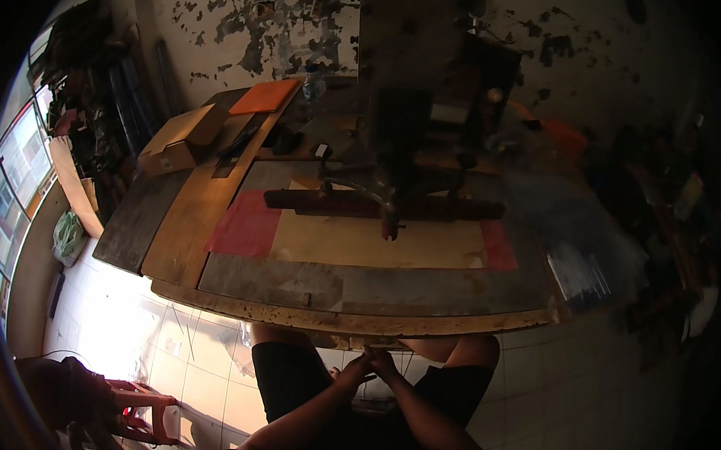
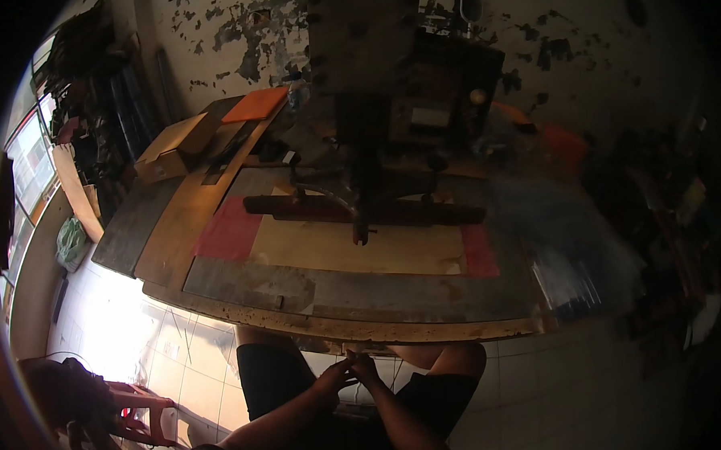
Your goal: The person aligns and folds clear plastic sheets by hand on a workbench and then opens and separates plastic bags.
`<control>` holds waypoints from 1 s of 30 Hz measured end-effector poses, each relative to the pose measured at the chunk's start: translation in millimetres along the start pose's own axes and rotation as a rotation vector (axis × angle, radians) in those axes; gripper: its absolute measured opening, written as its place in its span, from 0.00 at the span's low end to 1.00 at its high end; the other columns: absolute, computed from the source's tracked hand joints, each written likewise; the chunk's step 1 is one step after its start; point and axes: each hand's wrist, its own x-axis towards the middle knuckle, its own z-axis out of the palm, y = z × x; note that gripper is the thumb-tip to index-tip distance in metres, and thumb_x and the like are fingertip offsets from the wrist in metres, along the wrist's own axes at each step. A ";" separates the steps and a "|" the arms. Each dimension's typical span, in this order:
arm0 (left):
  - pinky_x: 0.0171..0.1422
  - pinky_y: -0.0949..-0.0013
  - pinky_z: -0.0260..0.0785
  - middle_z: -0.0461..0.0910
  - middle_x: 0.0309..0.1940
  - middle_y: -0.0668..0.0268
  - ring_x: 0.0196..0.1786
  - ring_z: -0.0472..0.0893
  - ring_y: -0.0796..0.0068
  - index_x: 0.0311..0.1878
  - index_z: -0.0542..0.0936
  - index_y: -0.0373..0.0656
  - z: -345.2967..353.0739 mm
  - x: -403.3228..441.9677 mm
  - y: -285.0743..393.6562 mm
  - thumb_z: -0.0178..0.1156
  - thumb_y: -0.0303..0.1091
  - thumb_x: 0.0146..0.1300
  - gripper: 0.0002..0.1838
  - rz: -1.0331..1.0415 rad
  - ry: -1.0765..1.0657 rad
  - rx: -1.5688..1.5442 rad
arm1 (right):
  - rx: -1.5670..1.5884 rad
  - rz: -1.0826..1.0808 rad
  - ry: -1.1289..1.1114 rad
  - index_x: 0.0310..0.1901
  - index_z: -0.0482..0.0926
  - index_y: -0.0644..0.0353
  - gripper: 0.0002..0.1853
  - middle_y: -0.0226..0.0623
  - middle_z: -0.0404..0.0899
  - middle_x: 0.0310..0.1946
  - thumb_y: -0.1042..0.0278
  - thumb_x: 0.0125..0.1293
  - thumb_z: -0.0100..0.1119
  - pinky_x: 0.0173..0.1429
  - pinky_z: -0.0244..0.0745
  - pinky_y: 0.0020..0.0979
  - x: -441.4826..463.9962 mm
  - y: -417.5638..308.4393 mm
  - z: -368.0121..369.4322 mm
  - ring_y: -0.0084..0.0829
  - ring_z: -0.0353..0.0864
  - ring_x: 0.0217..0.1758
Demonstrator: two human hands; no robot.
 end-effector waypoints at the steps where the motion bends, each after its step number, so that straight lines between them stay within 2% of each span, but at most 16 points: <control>1: 0.75 0.55 0.70 0.79 0.66 0.59 0.68 0.79 0.63 0.73 0.73 0.41 -0.8 1.3 -0.2 0.49 0.47 0.84 0.25 -0.001 -0.023 -0.029 | -0.027 0.028 0.014 0.53 0.85 0.69 0.40 0.61 0.88 0.50 0.30 0.78 0.48 0.62 0.80 0.48 2.1 2.8 1.1 0.54 0.88 0.58; 2: 0.75 0.55 0.70 0.79 0.66 0.59 0.68 0.79 0.63 0.73 0.73 0.41 -1.0 2.6 -0.8 0.49 0.47 0.84 0.25 -0.002 -0.022 -0.031 | -0.027 0.030 0.012 0.53 0.85 0.69 0.40 0.61 0.88 0.50 0.30 0.78 0.48 0.62 0.80 0.48 3.5 6.1 1.9 0.54 0.88 0.58; 4: 0.81 0.50 0.65 0.71 0.75 0.49 0.77 0.72 0.54 0.81 0.64 0.36 1.2 3.6 2.9 0.45 0.74 0.78 0.49 0.023 -0.090 0.060 | -0.029 0.102 0.047 0.56 0.84 0.73 0.42 0.66 0.86 0.51 0.29 0.77 0.49 0.67 0.79 0.48 5.7 7.2 1.1 0.58 0.85 0.62; 8: 0.82 0.50 0.62 0.71 0.75 0.49 0.77 0.72 0.54 0.81 0.64 0.37 7.6 2.1 6.2 0.45 0.74 0.77 0.49 0.013 -0.121 0.080 | -0.161 0.005 0.029 0.51 0.86 0.68 0.39 0.64 0.87 0.47 0.31 0.79 0.46 0.63 0.80 0.49 6.9 16.1 -7.8 0.57 0.87 0.57; 11: 0.82 0.50 0.62 0.72 0.74 0.49 0.77 0.72 0.54 0.80 0.65 0.37 11.2 1.8 6.4 0.45 0.76 0.76 0.50 0.022 -0.126 0.089 | -0.123 0.135 0.000 0.49 0.87 0.65 0.38 0.63 0.87 0.42 0.32 0.80 0.44 0.59 0.80 0.50 -5.0 -12.7 -20.4 0.57 0.88 0.54; 14: 0.82 0.50 0.62 0.74 0.72 0.49 0.76 0.73 0.55 0.79 0.66 0.37 13.3 -0.9 8.8 0.45 0.77 0.75 0.51 0.004 -0.091 0.102 | -0.146 0.057 0.023 0.47 0.87 0.64 0.37 0.61 0.86 0.39 0.32 0.80 0.44 0.56 0.80 0.51 -10.9 -19.7 -23.1 0.57 0.89 0.51; 18: 0.80 0.50 0.64 0.75 0.71 0.49 0.75 0.74 0.55 0.79 0.67 0.37 4.7 4.8 2.2 0.47 0.73 0.77 0.47 0.002 -0.090 0.096 | -0.221 -0.033 0.015 0.53 0.86 0.62 0.36 0.60 0.86 0.40 0.32 0.81 0.43 0.56 0.80 0.53 -5.3 -3.1 -14.2 0.58 0.89 0.50; 20: 0.79 0.50 0.65 0.76 0.71 0.49 0.74 0.75 0.55 0.79 0.67 0.37 -3.4 10.9 -5.9 0.48 0.71 0.78 0.45 0.004 -0.092 0.094 | -0.341 -0.139 0.055 0.64 0.81 0.57 0.31 0.59 0.87 0.42 0.37 0.81 0.46 0.57 0.80 0.52 -3.1 5.7 -8.3 0.57 0.88 0.50; 21: 0.77 0.51 0.67 0.78 0.69 0.50 0.72 0.77 0.55 0.77 0.70 0.36 -3.4 8.0 -3.5 0.50 0.68 0.78 0.43 0.035 -0.061 0.125 | -0.340 -0.140 0.053 0.64 0.81 0.57 0.31 0.59 0.87 0.42 0.37 0.81 0.46 0.57 0.80 0.52 -3.8 2.2 -8.5 0.57 0.88 0.50; 23: 0.75 0.52 0.70 0.80 0.66 0.50 0.70 0.80 0.55 0.75 0.72 0.35 -3.7 -2.8 9.4 0.52 0.65 0.79 0.41 0.068 -0.031 0.156 | -0.392 -0.062 -0.039 0.73 0.74 0.53 0.28 0.54 0.88 0.45 0.46 0.82 0.48 0.59 0.81 0.48 -7.8 -18.6 -17.7 0.52 0.88 0.54; 25: 0.71 0.55 0.73 0.85 0.61 0.48 0.64 0.84 0.54 0.70 0.78 0.34 -3.2 -35.0 48.0 0.56 0.63 0.77 0.38 0.304 -0.095 0.729 | -0.254 -0.130 0.049 0.58 0.81 0.59 0.22 0.48 0.89 0.46 0.48 0.81 0.53 0.59 0.80 0.44 -50.2 -98.0 -50.2 0.47 0.89 0.54; 26: 0.68 0.58 0.74 0.88 0.56 0.46 0.59 0.86 0.53 0.64 0.84 0.37 18.7 -81.7 100.7 0.60 0.61 0.76 0.33 0.188 -0.087 0.935 | -0.188 -0.168 0.089 0.51 0.85 0.62 0.22 0.45 0.90 0.47 0.49 0.81 0.55 0.59 0.79 0.43 -73.1 -142.4 -67.9 0.45 0.89 0.54; 27: 0.67 0.59 0.75 0.88 0.56 0.47 0.58 0.87 0.54 0.64 0.86 0.42 26.4 -109.8 130.0 0.61 0.58 0.76 0.29 0.169 -0.125 1.024 | -0.150 -0.180 0.003 0.51 0.86 0.62 0.20 0.44 0.90 0.47 0.52 0.81 0.56 0.60 0.79 0.42 -96.7 -173.1 -87.9 0.43 0.89 0.54; 28: 0.64 0.59 0.77 0.90 0.53 0.51 0.56 0.88 0.57 0.61 0.87 0.44 25.5 -133.5 155.1 0.62 0.57 0.76 0.26 0.290 -0.249 1.021 | -0.111 -0.188 -0.083 0.50 0.86 0.62 0.18 0.42 0.90 0.47 0.54 0.81 0.57 0.60 0.79 0.40 -120.5 -203.9 -107.8 0.42 0.89 0.55; 29: 0.59 0.60 0.79 0.91 0.48 0.55 0.52 0.89 0.60 0.58 0.89 0.44 32.8 -163.7 191.2 0.62 0.55 0.77 0.24 0.299 -0.331 1.115 | -0.027 -0.204 -0.254 0.50 0.86 0.62 0.14 0.40 0.89 0.47 0.60 0.81 0.60 0.60 0.80 0.38 -141.7 -231.2 -128.2 0.39 0.89 0.56; 30: 0.54 0.62 0.80 0.91 0.43 0.59 0.48 0.90 0.65 0.53 0.90 0.43 27.4 -174.0 209.9 0.64 0.51 0.77 0.20 0.408 -0.539 0.973 | 0.007 -0.371 -0.341 0.50 0.87 0.61 0.10 0.38 0.89 0.45 0.65 0.79 0.62 0.61 0.80 0.37 -158.7 -261.9 -150.7 0.37 0.89 0.55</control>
